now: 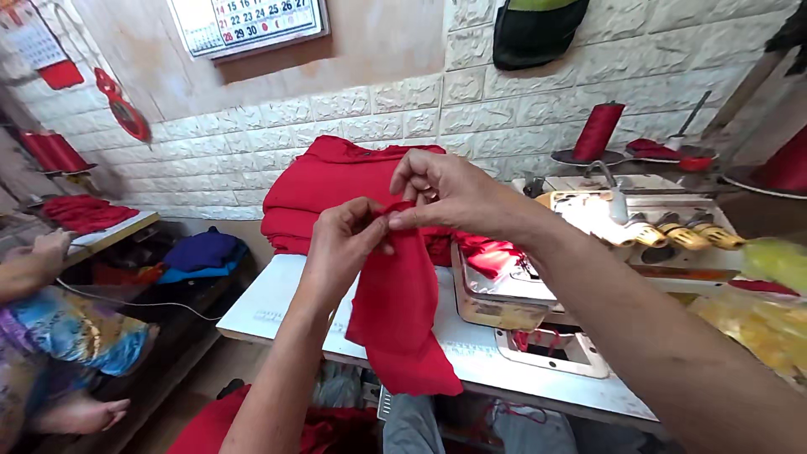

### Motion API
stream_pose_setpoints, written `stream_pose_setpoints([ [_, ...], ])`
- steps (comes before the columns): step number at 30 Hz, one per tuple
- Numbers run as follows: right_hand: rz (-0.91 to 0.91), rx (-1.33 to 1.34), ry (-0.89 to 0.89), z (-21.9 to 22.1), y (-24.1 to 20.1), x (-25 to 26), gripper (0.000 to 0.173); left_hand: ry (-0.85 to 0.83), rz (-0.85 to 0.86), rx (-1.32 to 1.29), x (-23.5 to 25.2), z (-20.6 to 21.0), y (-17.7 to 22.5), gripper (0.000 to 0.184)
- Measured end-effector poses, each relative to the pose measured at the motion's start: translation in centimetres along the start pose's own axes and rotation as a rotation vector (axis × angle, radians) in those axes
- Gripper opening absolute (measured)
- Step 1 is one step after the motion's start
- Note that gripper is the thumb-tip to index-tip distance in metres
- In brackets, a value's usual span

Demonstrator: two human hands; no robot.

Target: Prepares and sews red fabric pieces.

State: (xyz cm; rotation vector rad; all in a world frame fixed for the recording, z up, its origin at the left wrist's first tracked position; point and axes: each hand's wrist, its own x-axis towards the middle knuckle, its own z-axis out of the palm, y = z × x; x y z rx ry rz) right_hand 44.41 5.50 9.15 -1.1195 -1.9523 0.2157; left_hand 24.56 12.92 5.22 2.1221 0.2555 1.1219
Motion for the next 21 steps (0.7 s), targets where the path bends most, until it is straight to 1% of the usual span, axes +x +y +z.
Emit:
stream_pose_setpoints([
  [1, 0.036, 0.01, -0.039, -0.2, 0.2, -0.1, 0.032, 0.008, 0.006, 0.009, -0.1, -0.2, 0.0, 0.014],
  [3, 0.118, -0.029, -0.115, -0.5, 0.5, -0.3, 0.02, 0.038, -0.004, 0.015, -0.4, -0.4, -0.1, 0.019],
  [5, 0.199, -0.115, -0.167, -0.4, 1.0, -0.3, 0.009, 0.083, -0.028, 0.015, -0.4, -0.6, -0.8, 0.017],
  [7, 0.258, -0.191, -0.159, 0.0, 1.7, -0.1, 0.008, 0.12, -0.059, 0.031, 0.0, -1.1, -1.7, 0.014],
  [9, 0.292, -0.236, -0.102, 0.3, 2.6, 0.1, 0.012, 0.143, -0.084, 0.042, 0.8, -1.7, -3.1, 0.013],
  [12, 0.317, -0.215, 0.053, 0.8, 3.6, 0.3, 0.014, 0.16, -0.128, 0.019, 1.9, -2.3, -4.6, 0.012],
  [15, 0.31, -0.171, 0.193, 1.5, 3.4, -0.4, 0.013, 0.17, -0.104, -0.023, 1.7, -2.4, -4.6, 0.011],
  [18, 0.215, -0.188, 0.304, 2.4, 2.1, -2.9, 0.011, 0.131, -0.031, -0.03, -0.4, -2.3, -3.3, 0.012],
  [21, 0.16, -0.208, 0.296, 4.2, -0.3, -7.5, 0.012, 0.047, -0.015, -0.035, -4.5, -1.7, -1.9, 0.013],
])
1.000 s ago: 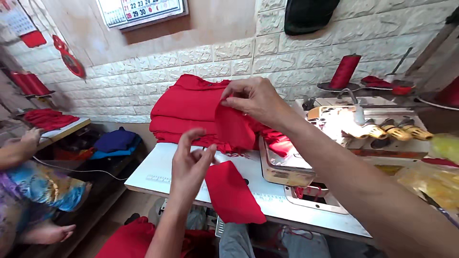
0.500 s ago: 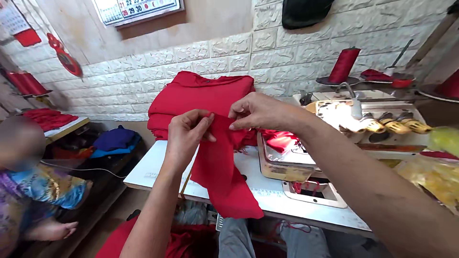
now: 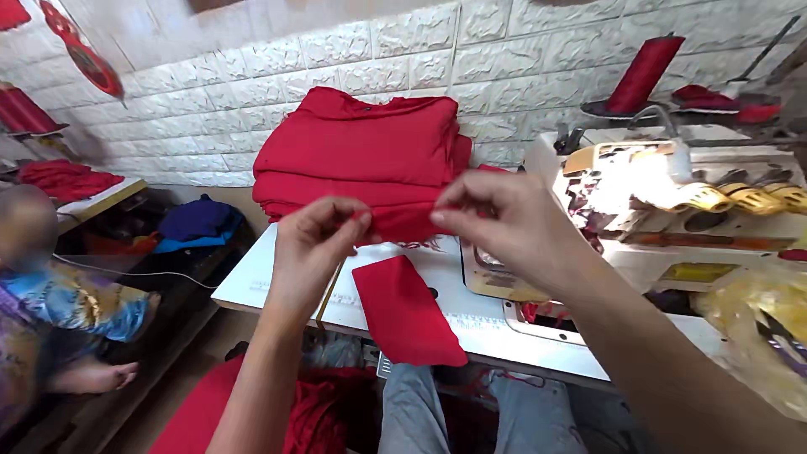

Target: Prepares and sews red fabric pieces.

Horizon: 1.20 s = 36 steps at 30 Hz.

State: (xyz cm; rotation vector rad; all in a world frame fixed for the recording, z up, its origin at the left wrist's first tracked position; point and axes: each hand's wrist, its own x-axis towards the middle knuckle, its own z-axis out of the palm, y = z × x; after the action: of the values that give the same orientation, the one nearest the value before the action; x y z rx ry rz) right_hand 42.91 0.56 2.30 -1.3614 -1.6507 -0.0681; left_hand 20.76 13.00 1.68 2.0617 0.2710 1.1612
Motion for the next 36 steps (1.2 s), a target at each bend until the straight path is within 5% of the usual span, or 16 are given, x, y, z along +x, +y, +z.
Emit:
stream_pose_setpoints([
  [5, -0.088, 0.082, -0.076, 1.5, -0.6, -9.8, 0.022, -0.15, -0.092, -0.095, -8.9, 1.1, -0.1, 0.02],
  [10, 0.032, 0.205, -0.223, 3.5, 0.9, -14.6, 0.021, -0.176, -0.231, -0.15, -14.1, 2.4, -2.4, 0.015],
  [18, 0.148, -0.073, -0.134, 6.8, 4.0, -8.8, 0.022, -0.045, -0.293, 0.402, -8.8, 2.9, -6.0, 0.019],
  [24, 0.221, -0.359, -0.182, 9.4, 5.0, -6.4, 0.022, -0.279, -0.477, 0.612, -4.9, 3.2, -8.5, 0.029],
  [28, 0.161, -0.285, -0.234, 10.5, 5.1, -5.5, 0.025, -0.337, -0.461, 0.603, -4.6, 3.2, -8.9, 0.022],
  [31, 0.187, -0.165, -0.411, 11.3, 5.7, -4.1, 0.034, -0.316, -0.288, 0.615, -5.5, 3.3, -9.7, 0.022],
  [36, 0.193, -0.049, -0.456, 11.7, 5.8, -3.4, 0.019, -0.25, -0.225, 0.557, -6.7, 3.3, -9.6, 0.028],
])
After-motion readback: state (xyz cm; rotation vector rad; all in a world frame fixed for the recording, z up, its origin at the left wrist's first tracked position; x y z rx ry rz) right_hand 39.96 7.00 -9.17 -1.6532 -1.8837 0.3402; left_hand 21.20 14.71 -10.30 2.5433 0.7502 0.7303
